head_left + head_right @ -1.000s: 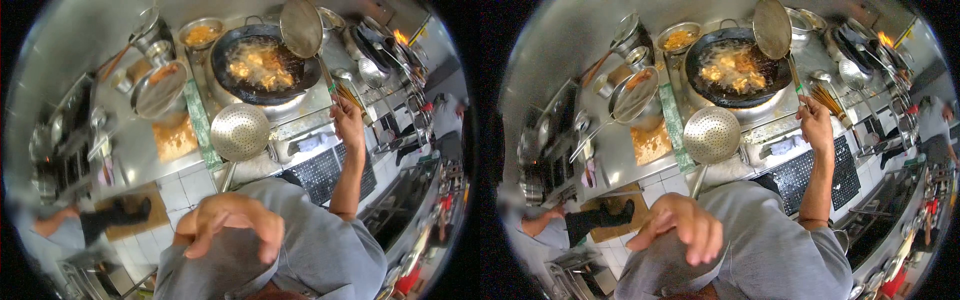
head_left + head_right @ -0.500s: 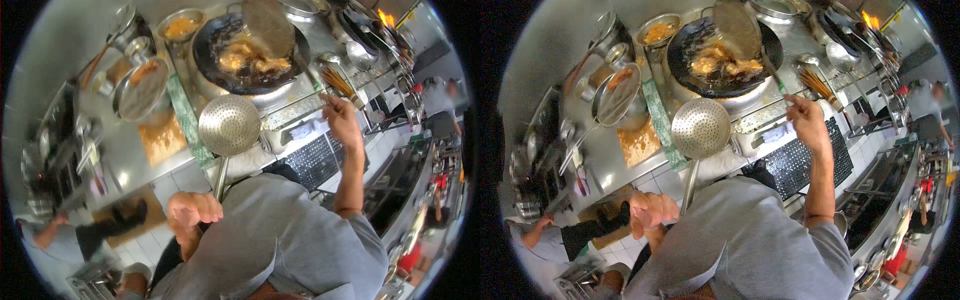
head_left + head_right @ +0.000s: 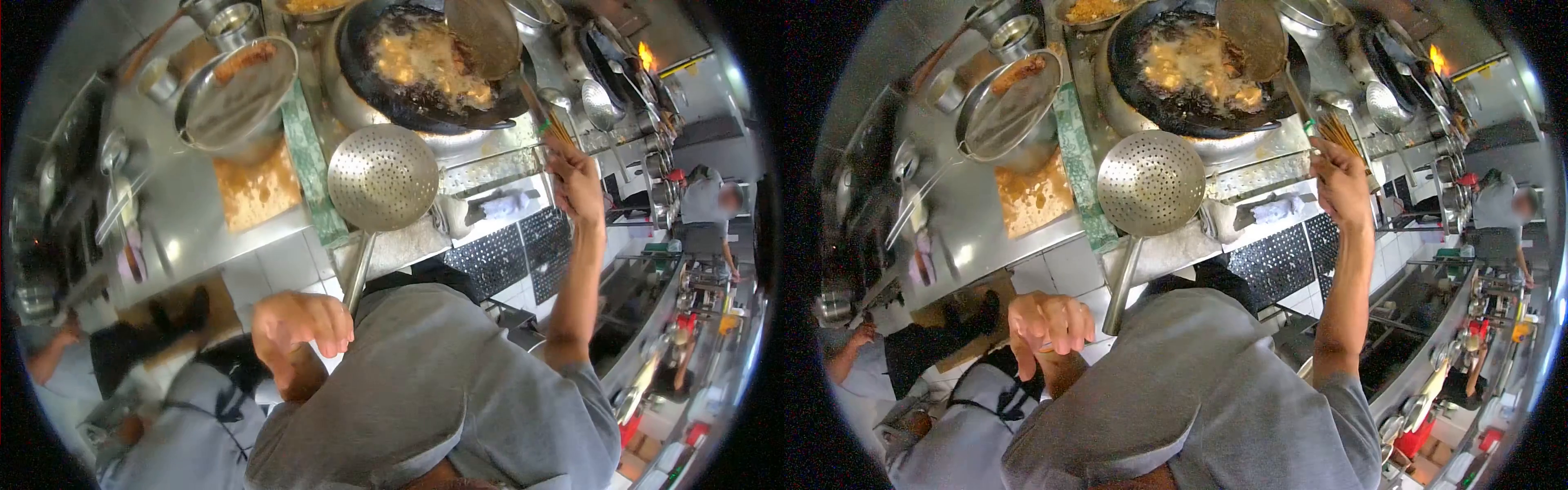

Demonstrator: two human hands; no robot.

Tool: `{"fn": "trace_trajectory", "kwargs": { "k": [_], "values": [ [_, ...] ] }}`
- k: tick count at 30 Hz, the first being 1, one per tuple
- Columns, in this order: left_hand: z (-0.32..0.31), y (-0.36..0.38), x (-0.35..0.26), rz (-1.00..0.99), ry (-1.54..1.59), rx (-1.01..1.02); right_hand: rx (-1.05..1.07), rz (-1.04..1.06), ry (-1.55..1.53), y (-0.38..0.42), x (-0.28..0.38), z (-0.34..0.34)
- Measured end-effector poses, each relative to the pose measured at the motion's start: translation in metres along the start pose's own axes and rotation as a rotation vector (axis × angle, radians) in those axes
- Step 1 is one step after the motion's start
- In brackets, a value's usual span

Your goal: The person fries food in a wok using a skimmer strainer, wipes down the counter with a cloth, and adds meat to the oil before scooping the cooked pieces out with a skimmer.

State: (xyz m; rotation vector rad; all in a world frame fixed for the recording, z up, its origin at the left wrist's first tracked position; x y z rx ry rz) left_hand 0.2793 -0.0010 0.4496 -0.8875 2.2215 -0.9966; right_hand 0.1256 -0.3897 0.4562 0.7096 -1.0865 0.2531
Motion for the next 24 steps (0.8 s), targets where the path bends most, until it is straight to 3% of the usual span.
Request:
{"fn": "trace_trajectory", "kwargs": {
  "k": [4, 8, 9, 15, 17, 24],
  "values": [
    [0.017, 0.006, -0.010, -0.072, 0.023, -0.020, -0.054, 0.060, 0.069, -0.005, 0.020, 0.022],
    [-0.006, 0.000, 0.017, 0.144, -0.035, 0.264, -0.085, -0.007, 0.204, -0.031, 0.031, 0.040],
    [-0.021, -0.014, 0.028, 0.160, -0.043, 0.340, 0.041, -0.076, 0.141, -0.048, 0.020, 0.051],
    [-0.087, -0.063, 0.066, 0.070, 0.037, 0.502, 0.294, -0.279, -0.182, -0.097, -0.027, 0.078],
    [-0.100, -0.066, 0.071, -0.145, -0.013, 0.460, 0.428, -0.351, -0.339, -0.087, -0.025, 0.062],
    [-0.112, -0.075, 0.109, 0.141, -0.013, 0.561, 0.618, -0.386, -0.585, -0.102, -0.054, 0.036]
  ]
}}
Point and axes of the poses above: each hand's wrist, its own y-axis away from the middle knuckle, its own z-axis out of the back of the hand, x = y × z, the point moved 7 cm from there along -y, towards the middle knuckle, and after that the axes turned 13 degrees about -z, right-handed, at the moved point
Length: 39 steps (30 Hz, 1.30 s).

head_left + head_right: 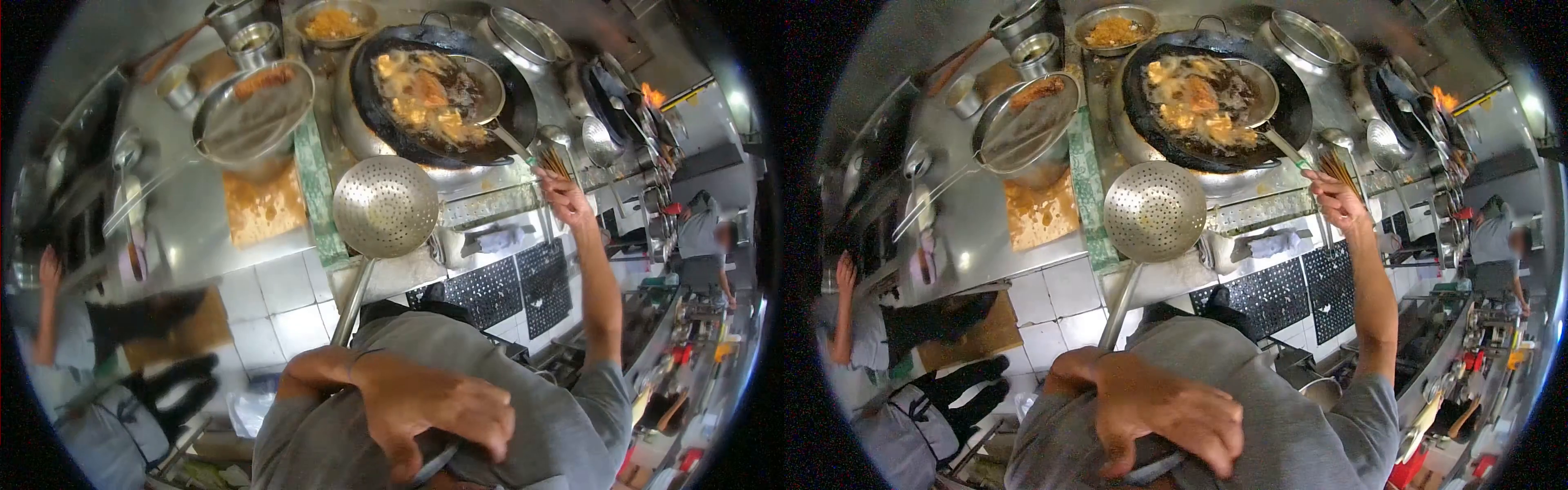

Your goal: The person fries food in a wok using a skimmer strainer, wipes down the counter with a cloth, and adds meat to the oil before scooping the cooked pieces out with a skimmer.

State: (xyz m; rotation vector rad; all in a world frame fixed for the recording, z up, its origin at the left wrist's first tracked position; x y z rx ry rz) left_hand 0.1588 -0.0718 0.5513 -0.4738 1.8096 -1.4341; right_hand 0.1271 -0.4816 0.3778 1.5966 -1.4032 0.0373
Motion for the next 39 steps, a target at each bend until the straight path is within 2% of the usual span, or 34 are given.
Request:
{"fn": "trace_trajectory", "kwargs": {
  "k": [2, 4, 6, 7, 10, 12, 13, 16, 17, 18, 19, 21, 22, 24, 26, 27, 30, 31, 33, 34, 35, 36, 38, 39],
  "values": [
    [0.003, -0.017, 0.023, -0.023, -0.043, -0.104, 0.017, -0.012, -0.073, -0.012, -0.006, -0.009],
    [-0.003, -0.019, 0.048, 0.037, -0.030, -0.038, 0.011, -0.050, -0.136, -0.013, -0.011, -0.014],
    [-0.013, -0.020, 0.061, 0.144, -0.034, 0.154, 0.050, -0.055, -0.144, -0.006, -0.008, -0.010],
    [-0.015, -0.023, 0.066, 0.161, -0.049, 0.152, 0.085, -0.080, -0.184, -0.006, -0.004, -0.003],
    [-0.028, -0.040, 0.098, 0.254, -0.055, 0.099, 0.130, -0.077, -0.140, -0.012, -0.002, 0.001],
    [-0.016, -0.063, 0.111, 0.114, -0.294, -0.162, 0.093, -0.122, -0.152, -0.015, -0.001, -0.004],
    [-0.017, -0.066, 0.118, 0.121, -0.303, -0.159, 0.116, -0.151, -0.185, -0.011, 0.001, -0.001],
    [-0.023, -0.066, 0.137, 0.197, -0.246, -0.072, 0.218, -0.168, -0.208, -0.010, 0.006, 0.007],
    [-0.028, -0.066, 0.146, 0.286, -0.244, 0.052, 0.228, -0.168, -0.215, -0.013, 0.006, 0.008],
    [-0.034, -0.065, 0.157, 0.373, -0.238, 0.178, 0.186, -0.182, -0.203, -0.018, 0.004, 0.005],
    [-0.038, -0.067, 0.164, 0.383, -0.240, 0.180, 0.145, -0.196, -0.189, -0.019, 0.003, 0.005],
    [-0.035, -0.075, 0.170, 0.334, -0.313, 0.016, 0.214, -0.200, -0.190, -0.005, 0.010, 0.016],
    [-0.038, -0.080, 0.176, 0.335, -0.332, 0.017, 0.269, -0.207, -0.188, 0.001, 0.016, 0.019],
    [-0.033, -0.096, 0.173, 0.111, -0.427, -0.200, 0.286, -0.237, -0.180, -0.009, 0.017, 0.022],
    [-0.033, -0.099, 0.184, 0.149, -0.403, -0.150, 0.297, -0.268, -0.089, -0.024, 0.006, 0.007],
    [-0.035, -0.099, 0.188, 0.188, -0.388, -0.095, 0.220, -0.264, -0.105, -0.023, 0.005, 0.001],
    [-0.039, -0.098, 0.186, 0.289, -0.388, -0.013, 0.281, -0.242, -0.117, -0.004, 0.018, 0.024],
    [-0.043, -0.093, 0.193, 0.284, -0.398, -0.014, 0.336, -0.281, -0.154, -0.001, 0.020, 0.021],
    [-0.052, -0.083, 0.211, 0.145, -0.457, -0.121, 0.318, -0.285, -0.143, -0.014, 0.011, 0.012],
    [-0.050, -0.089, 0.215, 0.145, -0.450, -0.119, 0.314, -0.278, -0.132, -0.019, 0.009, 0.001],
    [-0.047, -0.100, 0.214, 0.129, -0.434, -0.118, 0.222, -0.276, -0.117, -0.020, 0.007, -0.005],
    [-0.042, -0.107, 0.210, 0.117, -0.419, -0.116, 0.227, -0.273, -0.124, -0.017, 0.010, 0.005],
    [-0.040, -0.104, 0.191, 0.186, -0.408, -0.062, 0.428, -0.271, -0.125, -0.005, 0.019, 0.023],
    [-0.039, -0.100, 0.187, 0.246, -0.396, -0.010, 0.349, -0.305, -0.244, 0.003, 0.021, 0.027]
  ]
}}
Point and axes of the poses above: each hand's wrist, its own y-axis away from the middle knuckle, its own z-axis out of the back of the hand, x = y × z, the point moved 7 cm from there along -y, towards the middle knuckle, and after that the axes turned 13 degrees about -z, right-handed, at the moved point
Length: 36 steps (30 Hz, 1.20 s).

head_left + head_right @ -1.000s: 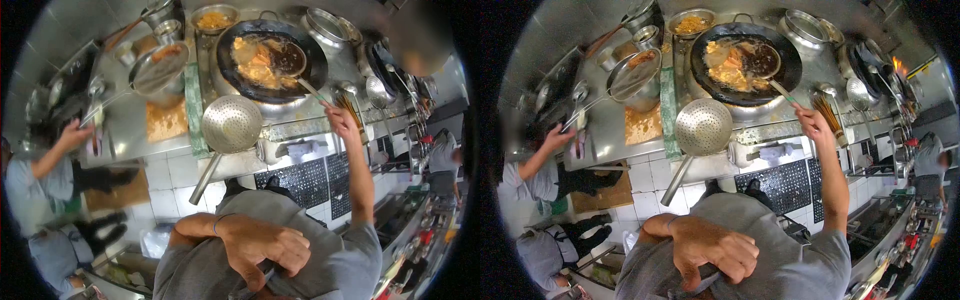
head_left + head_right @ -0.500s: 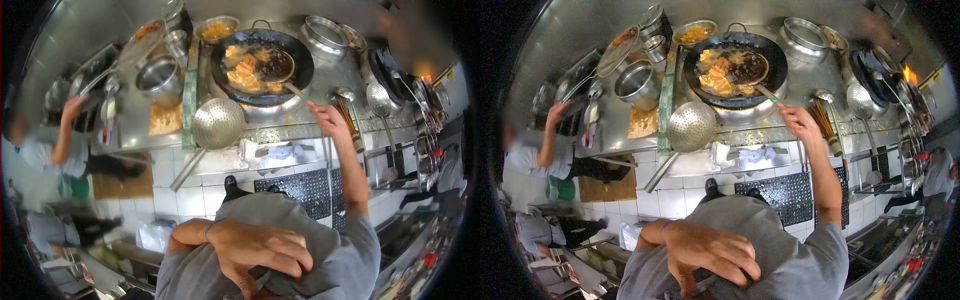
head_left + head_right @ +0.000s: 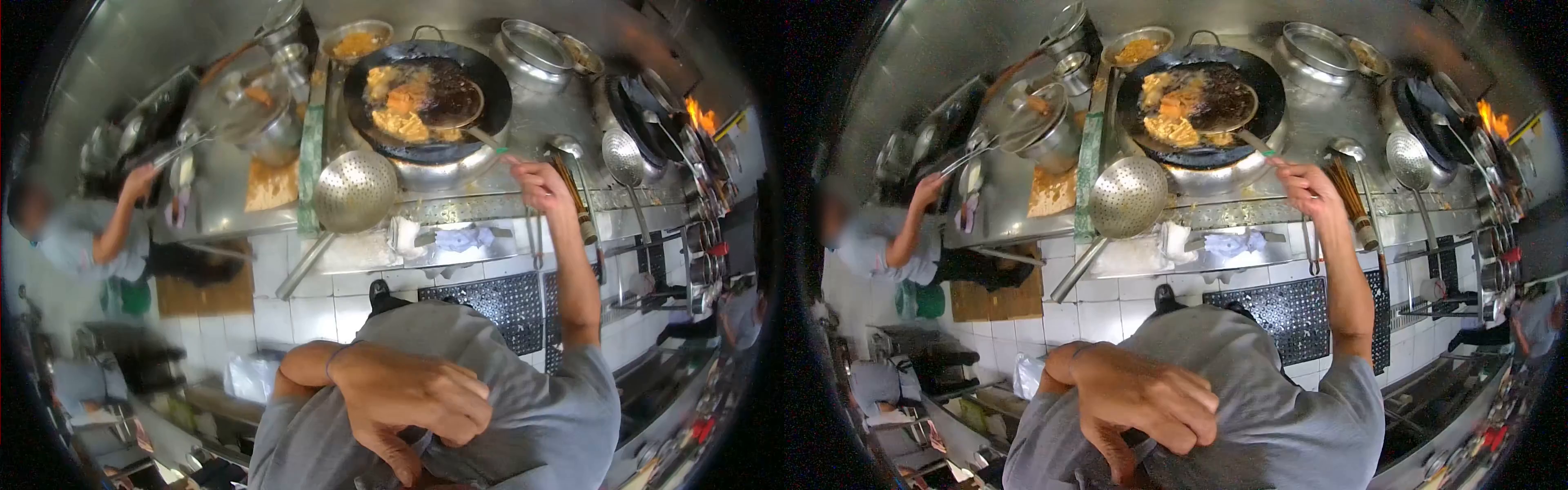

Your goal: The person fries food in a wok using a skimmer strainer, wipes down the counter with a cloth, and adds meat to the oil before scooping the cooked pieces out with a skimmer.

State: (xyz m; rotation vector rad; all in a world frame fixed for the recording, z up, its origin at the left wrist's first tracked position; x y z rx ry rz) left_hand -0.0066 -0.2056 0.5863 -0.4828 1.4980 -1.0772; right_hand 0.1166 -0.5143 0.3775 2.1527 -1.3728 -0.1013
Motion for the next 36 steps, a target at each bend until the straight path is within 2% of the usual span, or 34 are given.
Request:
{"fn": "trace_trajectory", "kwargs": {
  "k": [1, 3, 5, 7, 11, 13, 14, 16, 19, 20, 22, 23, 24, 26, 27, 28, 29, 31, 33, 35, 36],
  "values": [
    [0.006, 0.002, 0.000, -0.001, 0.004, -0.021, -0.012, -0.017, -0.006, 0.000, -0.004, -0.005],
    [-0.004, 0.010, 0.009, 0.111, 0.008, 0.174, -0.107, 0.139, 0.087, -0.005, 0.000, -0.004],
    [-0.005, 0.005, 0.008, 0.090, 0.021, 0.108, -0.116, 0.124, 0.043, -0.023, -0.007, 0.002],
    [0.004, 0.001, -0.003, -0.051, -0.054, -0.032, -0.211, 0.278, 0.205, -0.029, -0.009, -0.008],
    [0.014, 0.020, -0.018, 0.022, -0.002, 0.016, -0.259, 0.288, 0.126, -0.023, -0.009, 0.002],
    [0.006, 0.034, -0.015, 0.171, 0.003, 0.271, -0.217, 0.303, 0.159, -0.026, -0.012, -0.005],
    [0.006, 0.034, -0.015, 0.167, 0.014, 0.279, -0.249, 0.321, 0.237, -0.029, -0.015, -0.010],
    [0.024, 0.028, -0.026, -0.002, 0.014, -0.054, -0.312, 0.353, 0.367, -0.022, -0.015, -0.017],
    [0.022, 0.036, -0.030, -0.032, 0.020, -0.041, -0.237, 0.310, 0.215, -0.028, -0.007, -0.008],
    [0.029, 0.039, -0.034, -0.035, 0.026, -0.041, -0.346, 0.341, 0.319, -0.028, -0.014, -0.004],
    [0.025, 0.048, -0.038, 0.085, 0.073, 0.220, -0.321, 0.353, 0.274, -0.023, -0.011, -0.008],
    [0.026, 0.050, -0.038, 0.082, 0.093, 0.220, -0.294, 0.366, 0.235, -0.018, -0.009, -0.003],
    [0.030, 0.051, -0.038, 0.082, 0.112, 0.161, -0.138, 0.258, 0.054, -0.023, -0.010, -0.009],
    [0.035, 0.050, -0.035, 0.065, 0.141, 0.120, -0.235, 0.336, 0.087, -0.019, -0.020, -0.003],
    [0.040, 0.049, -0.037, 0.016, 0.111, 0.032, -0.318, 0.393, 0.127, -0.014, -0.026, -0.008],
    [0.047, 0.050, -0.040, -0.030, 0.082, -0.059, -0.195, 0.343, 0.175, -0.013, -0.034, -0.006],
    [0.051, 0.053, -0.042, -0.040, 0.092, -0.053, -0.206, 0.353, 0.175, -0.014, -0.043, 0.005],
    [0.053, 0.066, -0.043, 0.069, 0.163, 0.082, -0.315, 0.508, 0.114, -0.005, -0.066, 0.039],
    [0.063, 0.076, -0.049, 0.068, 0.190, 0.117, -0.380, 0.530, -0.090, -0.002, -0.112, 0.074],
    [0.066, 0.081, -0.046, 0.072, 0.234, 0.163, -0.518, 0.503, -0.080, -0.004, -0.167, 0.098],
    [0.069, 0.080, -0.044, 0.048, 0.279, 0.109, -0.518, 0.407, -0.076, -0.009, -0.201, 0.113]
  ]
}}
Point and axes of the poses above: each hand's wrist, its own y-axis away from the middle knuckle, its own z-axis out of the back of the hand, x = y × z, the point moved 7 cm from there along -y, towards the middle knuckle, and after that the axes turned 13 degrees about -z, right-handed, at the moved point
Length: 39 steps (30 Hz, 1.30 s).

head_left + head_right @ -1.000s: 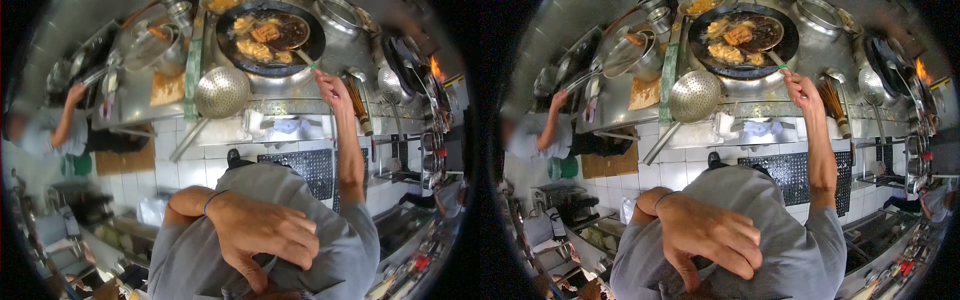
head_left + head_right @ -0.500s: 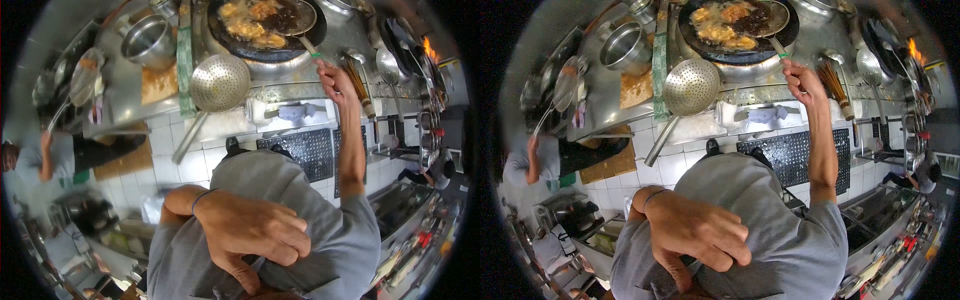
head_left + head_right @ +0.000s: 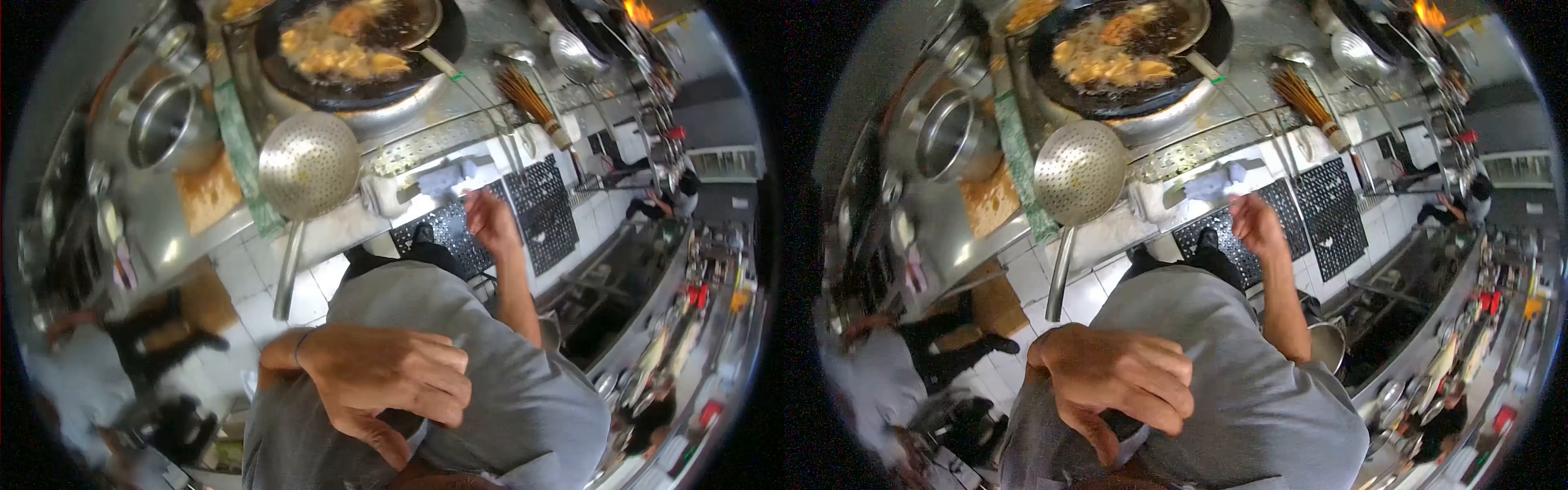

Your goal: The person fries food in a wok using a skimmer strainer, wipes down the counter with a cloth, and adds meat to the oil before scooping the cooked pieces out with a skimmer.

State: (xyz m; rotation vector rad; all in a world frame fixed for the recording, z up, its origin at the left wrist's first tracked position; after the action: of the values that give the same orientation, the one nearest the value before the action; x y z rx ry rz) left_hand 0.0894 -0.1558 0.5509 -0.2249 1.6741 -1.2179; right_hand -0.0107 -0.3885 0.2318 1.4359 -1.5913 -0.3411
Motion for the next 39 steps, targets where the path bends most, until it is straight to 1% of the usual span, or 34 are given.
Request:
{"fn": "trace_trajectory", "kwargs": {
  "k": [1, 2, 3, 4, 5, 7, 8, 9, 10, 12, 14, 15, 17, 19, 20, 22, 23, 24, 25, 26, 27, 28, 29, 31, 32, 33, 34, 35, 37, 38, 39],
  "values": [
    [0.004, -0.001, 0.002, -0.031, 0.046, -0.048, 0.002, -0.091, 0.025, 0.002, -0.032, 0.014],
    [0.004, -0.005, 0.006, -0.039, 0.077, -0.034, -0.132, -0.125, 0.066, 0.011, -0.055, 0.028],
    [0.007, -0.010, 0.007, -0.089, 0.100, -0.069, -0.263, -0.171, 0.107, 0.021, -0.077, 0.041],
    [0.010, -0.012, 0.007, -0.129, 0.117, -0.115, -0.438, -0.149, 0.244, 0.032, -0.090, 0.058],
    [0.011, -0.010, 0.011, -0.110, 0.131, -0.127, -0.599, -0.139, 0.383, 0.042, -0.104, 0.076],
    [0.006, -0.003, 0.015, -0.101, 0.227, 0.039, -0.827, 0.077, 1.026, 0.041, -0.132, 0.144],
    [0.003, -0.002, 0.017, -0.083, 0.286, 0.155, -0.846, 0.180, 1.192, 0.060, -0.129, 0.120],
    [0.004, -0.001, 0.020, -0.068, 0.299, 0.155, -0.870, 0.293, 1.354, 0.083, -0.117, 0.087],
    [0.002, -0.001, 0.022, -0.076, 0.329, 0.181, -0.873, 0.287, 1.338, 0.092, -0.122, 0.085],
    [-0.004, -0.005, 0.026, -0.078, 0.362, 0.218, -0.926, 0.171, 1.259, 0.102, -0.131, 0.097],
    [0.006, -0.014, 0.025, -0.152, 0.362, -0.118, -0.924, 0.170, 1.292, 0.100, -0.137, 0.106],
    [0.004, -0.017, 0.030, -0.136, 0.356, -0.122, -0.925, 0.169, 1.332, 0.097, -0.141, 0.111],
    [-0.012, -0.022, 0.043, -0.045, 0.325, 0.071, -0.896, 0.170, 1.320, 0.086, -0.146, 0.122],
    [-0.012, -0.019, 0.059, 0.019, 0.324, 0.070, -0.696, 0.234, 1.387, 0.075, -0.137, 0.109],
    [-0.014, -0.015, 0.067, 0.062, 0.335, 0.078, -0.677, 0.261, 1.365, 0.073, -0.130, 0.106],
    [0.003, 0.011, 0.092, 0.349, 0.146, -0.146, -0.631, 0.330, 1.371, 0.065, -0.118, 0.122],
    [0.014, 0.041, 0.107, 0.549, -0.092, -0.273, -0.599, 0.379, 1.378, 0.062, -0.114, 0.128],
    [0.021, 0.082, 0.123, 0.842, -0.373, -0.493, -0.588, 0.403, 1.410, 0.064, -0.102, 0.129],
    [0.030, 0.112, 0.126, 0.983, -0.667, -0.747, -0.573, 0.411, 1.393, 0.063, -0.097, 0.138],
    [0.034, 0.147, 0.124, 0.963, -1.090, -0.767, -0.615, 0.466, 1.396, 0.065, -0.088, 0.152],
    [0.035, 0.180, 0.124, 0.992, -1.402, -0.774, -0.653, 0.520, 1.403, 0.067, -0.078, 0.164],
    [0.034, 0.208, 0.125, 1.003, -1.510, -0.782, -0.631, 0.446, 1.359, 0.068, -0.070, 0.175],
    [0.036, 0.215, 0.130, 1.019, -1.535, -0.788, -0.598, 0.453, 1.360, 0.064, -0.066, 0.185],
    [0.041, 0.213, 0.132, 1.094, -1.828, -0.599, -0.583, 0.440, 1.307, 0.056, -0.048, 0.194],
    [0.044, 0.217, 0.131, 1.104, -1.857, -0.612, -0.517, 0.382, 1.318, 0.054, -0.040, 0.190],
    [0.048, 0.224, 0.135, 1.179, -1.849, -0.540, -0.491, 0.395, 1.327, 0.052, -0.030, 0.178],
    [0.052, 0.230, 0.138, 1.253, -1.831, -0.467, -0.380, 0.382, 1.309, 0.047, -0.026, 0.164],
    [0.056, 0.236, 0.135, 1.264, -1.844, -0.479, -0.273, 0.363, 1.292, 0.044, -0.022, 0.147],
    [0.057, 0.241, 0.133, 1.206, -1.817, -0.359, -0.026, 0.353, 1.276, 0.037, -0.021, 0.103],
    [0.058, 0.246, 0.130, 1.213, -1.751, -0.403, 0.087, 0.345, 1.258, 0.031, -0.025, 0.082],
    [0.054, 0.248, 0.127, 1.216, -1.761, -0.410, 0.184, 0.362, 1.268, 0.031, -0.026, 0.055]
  ]
}}
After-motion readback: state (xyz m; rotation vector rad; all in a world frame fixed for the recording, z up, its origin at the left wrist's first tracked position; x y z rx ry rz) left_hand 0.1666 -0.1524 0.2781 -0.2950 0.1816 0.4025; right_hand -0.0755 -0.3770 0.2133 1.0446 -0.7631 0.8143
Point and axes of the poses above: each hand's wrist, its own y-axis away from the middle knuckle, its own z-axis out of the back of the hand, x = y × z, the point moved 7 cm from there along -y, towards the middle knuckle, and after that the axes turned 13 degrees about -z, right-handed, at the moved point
